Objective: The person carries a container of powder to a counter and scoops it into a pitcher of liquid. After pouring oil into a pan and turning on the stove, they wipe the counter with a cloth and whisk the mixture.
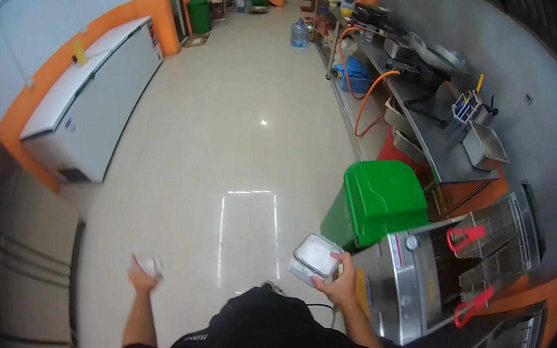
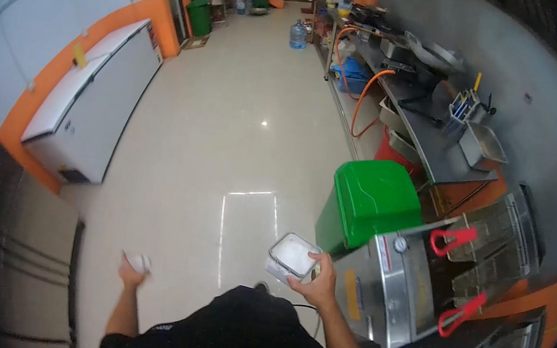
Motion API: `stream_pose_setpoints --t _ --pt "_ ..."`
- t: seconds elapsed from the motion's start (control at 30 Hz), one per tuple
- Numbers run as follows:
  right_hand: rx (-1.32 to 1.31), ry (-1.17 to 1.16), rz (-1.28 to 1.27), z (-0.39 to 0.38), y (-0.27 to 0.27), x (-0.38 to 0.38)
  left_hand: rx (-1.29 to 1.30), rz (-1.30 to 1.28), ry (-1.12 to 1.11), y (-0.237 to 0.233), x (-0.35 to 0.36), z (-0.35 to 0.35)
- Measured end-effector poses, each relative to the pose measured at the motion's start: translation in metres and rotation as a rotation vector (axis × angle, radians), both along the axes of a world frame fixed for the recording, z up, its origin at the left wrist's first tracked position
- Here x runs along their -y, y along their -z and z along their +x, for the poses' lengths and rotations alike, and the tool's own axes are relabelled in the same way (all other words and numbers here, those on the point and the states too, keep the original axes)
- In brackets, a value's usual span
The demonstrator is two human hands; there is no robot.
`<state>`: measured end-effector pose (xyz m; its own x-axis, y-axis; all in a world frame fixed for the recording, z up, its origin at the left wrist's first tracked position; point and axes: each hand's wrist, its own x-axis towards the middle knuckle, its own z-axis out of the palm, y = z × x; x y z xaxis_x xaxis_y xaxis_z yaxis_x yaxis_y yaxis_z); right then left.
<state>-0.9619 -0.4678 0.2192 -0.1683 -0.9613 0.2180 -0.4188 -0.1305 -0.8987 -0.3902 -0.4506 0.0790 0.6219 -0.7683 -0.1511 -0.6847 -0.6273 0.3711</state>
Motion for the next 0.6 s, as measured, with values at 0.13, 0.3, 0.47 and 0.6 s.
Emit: stream_pose_setpoints --t 0.13,0.3,0.47,0.6 --pt "-0.132 -0.107 -0.053 0.014 -0.034 0.167 -0.061 0.406 0.007 0.064 -0.01 -0.034" --pt "-0.118 -0.155 -0.131 0.03 -0.039 0.357 -0.17 0.726 0.031 0.094 0.074 -0.102" --pt "-0.083 -0.07 -0.105 0.019 -0.031 0.529 -0.175 0.802 0.11 0.098 0.27 -0.088" --pt "-0.067 0.069 -0.046 -0.007 -0.035 0.642 -0.094 0.781 0.186 0.077 0.487 -0.027"
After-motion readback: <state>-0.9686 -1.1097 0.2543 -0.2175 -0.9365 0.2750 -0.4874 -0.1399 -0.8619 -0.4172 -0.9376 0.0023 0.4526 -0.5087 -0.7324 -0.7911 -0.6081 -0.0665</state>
